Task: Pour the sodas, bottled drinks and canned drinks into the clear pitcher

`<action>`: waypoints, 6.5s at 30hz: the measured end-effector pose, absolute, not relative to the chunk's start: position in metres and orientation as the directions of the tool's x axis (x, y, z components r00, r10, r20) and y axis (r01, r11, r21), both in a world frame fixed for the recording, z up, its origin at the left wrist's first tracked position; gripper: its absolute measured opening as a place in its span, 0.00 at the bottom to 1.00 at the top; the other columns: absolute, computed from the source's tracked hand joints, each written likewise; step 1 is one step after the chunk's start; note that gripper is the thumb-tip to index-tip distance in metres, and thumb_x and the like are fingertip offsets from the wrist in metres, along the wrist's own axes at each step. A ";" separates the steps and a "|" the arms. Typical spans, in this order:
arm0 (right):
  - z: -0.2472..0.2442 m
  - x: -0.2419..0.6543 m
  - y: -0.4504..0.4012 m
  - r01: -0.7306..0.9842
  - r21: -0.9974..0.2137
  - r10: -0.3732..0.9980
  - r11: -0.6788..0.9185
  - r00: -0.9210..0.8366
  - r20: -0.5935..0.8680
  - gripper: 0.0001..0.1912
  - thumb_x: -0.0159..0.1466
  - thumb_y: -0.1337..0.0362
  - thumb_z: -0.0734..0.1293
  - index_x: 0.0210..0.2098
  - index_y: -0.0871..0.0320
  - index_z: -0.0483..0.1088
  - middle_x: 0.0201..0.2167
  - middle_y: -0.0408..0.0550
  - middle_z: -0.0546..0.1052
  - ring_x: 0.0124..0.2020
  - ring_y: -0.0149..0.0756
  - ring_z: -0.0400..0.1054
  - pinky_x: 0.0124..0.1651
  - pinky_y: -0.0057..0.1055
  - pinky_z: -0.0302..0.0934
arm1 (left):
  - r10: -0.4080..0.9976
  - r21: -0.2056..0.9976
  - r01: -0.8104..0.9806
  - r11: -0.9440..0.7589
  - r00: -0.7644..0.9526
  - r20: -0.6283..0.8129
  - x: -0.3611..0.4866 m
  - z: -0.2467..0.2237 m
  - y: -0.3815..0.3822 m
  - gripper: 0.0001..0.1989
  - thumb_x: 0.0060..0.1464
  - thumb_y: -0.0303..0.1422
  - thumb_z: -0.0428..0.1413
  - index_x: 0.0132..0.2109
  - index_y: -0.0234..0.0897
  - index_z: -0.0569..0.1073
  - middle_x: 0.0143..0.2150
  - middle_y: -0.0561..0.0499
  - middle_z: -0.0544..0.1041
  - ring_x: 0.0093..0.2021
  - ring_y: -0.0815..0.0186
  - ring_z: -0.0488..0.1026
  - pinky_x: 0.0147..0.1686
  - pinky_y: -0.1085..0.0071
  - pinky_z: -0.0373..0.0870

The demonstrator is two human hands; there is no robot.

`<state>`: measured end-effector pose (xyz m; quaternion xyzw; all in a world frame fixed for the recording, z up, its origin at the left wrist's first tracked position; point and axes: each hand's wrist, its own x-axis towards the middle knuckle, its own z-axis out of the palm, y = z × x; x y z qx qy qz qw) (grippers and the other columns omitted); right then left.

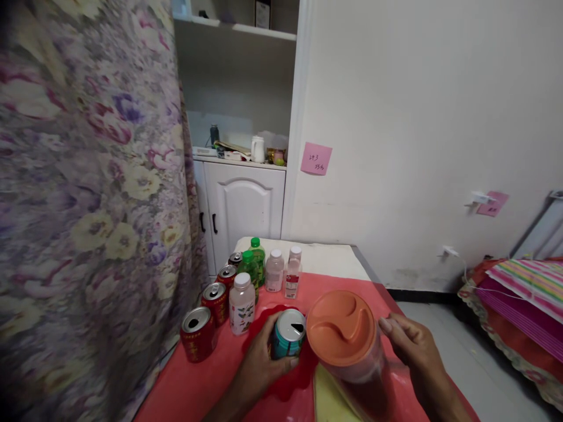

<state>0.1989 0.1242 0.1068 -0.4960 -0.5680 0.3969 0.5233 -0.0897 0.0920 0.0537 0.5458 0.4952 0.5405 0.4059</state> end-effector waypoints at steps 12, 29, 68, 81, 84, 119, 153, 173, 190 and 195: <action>0.111 0.197 0.125 0.221 -0.958 0.981 0.184 0.027 0.194 0.29 0.58 0.42 0.68 0.20 0.53 0.51 0.21 0.36 0.46 0.24 0.30 0.38 0.27 0.31 0.34 | 0.979 0.977 0.099 -0.186 -0.067 0.193 -0.090 0.055 0.091 0.35 0.36 0.28 0.66 0.56 0.40 0.74 0.54 0.42 0.79 0.55 0.45 0.73 0.57 0.54 0.68; 0.123 0.194 0.122 0.305 -0.930 0.977 0.206 -0.006 0.215 0.28 0.60 0.42 0.67 0.22 0.52 0.48 0.23 0.36 0.45 0.26 0.30 0.39 0.29 0.31 0.34 | 0.982 0.976 0.141 -0.166 -0.064 0.176 -0.091 0.059 0.089 0.35 0.36 0.27 0.65 0.56 0.41 0.72 0.56 0.44 0.79 0.57 0.46 0.73 0.58 0.53 0.67; 0.132 0.192 0.119 0.328 -0.913 0.965 0.241 0.019 0.261 0.29 0.58 0.43 0.68 0.21 0.52 0.48 0.23 0.37 0.46 0.25 0.29 0.40 0.27 0.31 0.35 | 0.986 0.980 0.139 -0.140 -0.072 0.151 -0.092 0.052 0.093 0.37 0.33 0.23 0.64 0.56 0.37 0.69 0.55 0.41 0.77 0.56 0.49 0.72 0.58 0.56 0.65; 0.133 0.194 0.119 0.339 -0.907 0.961 0.250 0.027 0.275 0.28 0.58 0.43 0.68 0.21 0.53 0.49 0.22 0.37 0.47 0.25 0.29 0.40 0.26 0.30 0.38 | 0.978 0.972 0.126 -0.196 -0.039 0.203 -0.094 0.044 0.095 0.36 0.35 0.25 0.64 0.56 0.38 0.70 0.55 0.42 0.78 0.55 0.49 0.73 0.57 0.56 0.67; 0.133 0.195 0.119 0.338 -0.909 0.962 0.243 0.037 0.271 0.28 0.58 0.44 0.68 0.20 0.53 0.50 0.22 0.37 0.47 0.25 0.29 0.41 0.26 0.30 0.38 | 0.979 0.973 0.119 -0.198 -0.032 0.203 -0.094 0.043 0.096 0.36 0.35 0.27 0.64 0.57 0.36 0.69 0.56 0.40 0.77 0.56 0.48 0.72 0.57 0.56 0.66; 0.139 0.198 0.117 0.344 -0.918 0.976 0.199 0.015 0.217 0.29 0.57 0.41 0.69 0.21 0.53 0.49 0.23 0.36 0.46 0.26 0.30 0.40 0.27 0.29 0.39 | 0.983 0.976 0.126 -0.178 -0.023 0.182 -0.092 0.048 0.093 0.35 0.34 0.24 0.63 0.55 0.37 0.71 0.54 0.42 0.78 0.55 0.48 0.73 0.56 0.57 0.67; 0.140 0.203 0.117 0.363 -0.914 0.980 0.179 0.015 0.198 0.28 0.57 0.42 0.69 0.22 0.53 0.51 0.24 0.37 0.47 0.27 0.30 0.42 0.24 0.26 0.48 | 0.980 0.978 0.064 -0.199 -0.006 0.200 -0.094 0.033 0.096 0.37 0.36 0.25 0.64 0.58 0.38 0.70 0.57 0.42 0.77 0.58 0.48 0.72 0.59 0.56 0.67; 0.142 0.201 0.119 0.360 -0.916 0.977 0.179 0.044 0.209 0.28 0.55 0.43 0.71 0.20 0.54 0.53 0.22 0.37 0.49 0.25 0.29 0.44 0.24 0.26 0.50 | 0.978 0.975 0.083 -0.207 -0.017 0.209 -0.094 0.036 0.095 0.37 0.36 0.27 0.65 0.58 0.41 0.72 0.56 0.44 0.78 0.57 0.48 0.73 0.58 0.56 0.69; 0.145 0.199 0.115 0.408 -0.895 0.977 0.183 0.029 0.213 0.30 0.55 0.39 0.69 0.21 0.53 0.52 0.23 0.37 0.49 0.25 0.30 0.45 0.25 0.27 0.50 | 0.974 0.974 0.031 -0.225 -0.021 0.226 -0.094 0.040 0.093 0.36 0.36 0.27 0.65 0.57 0.41 0.73 0.55 0.44 0.80 0.56 0.46 0.74 0.57 0.54 0.69; 0.143 0.200 0.117 0.414 -0.893 0.977 0.178 0.031 0.209 0.30 0.55 0.38 0.69 0.21 0.53 0.51 0.23 0.37 0.48 0.25 0.30 0.44 0.24 0.27 0.51 | 0.977 0.976 0.051 -0.212 -0.028 0.213 -0.094 0.042 0.092 0.36 0.35 0.26 0.65 0.57 0.41 0.73 0.55 0.43 0.80 0.56 0.46 0.74 0.58 0.53 0.68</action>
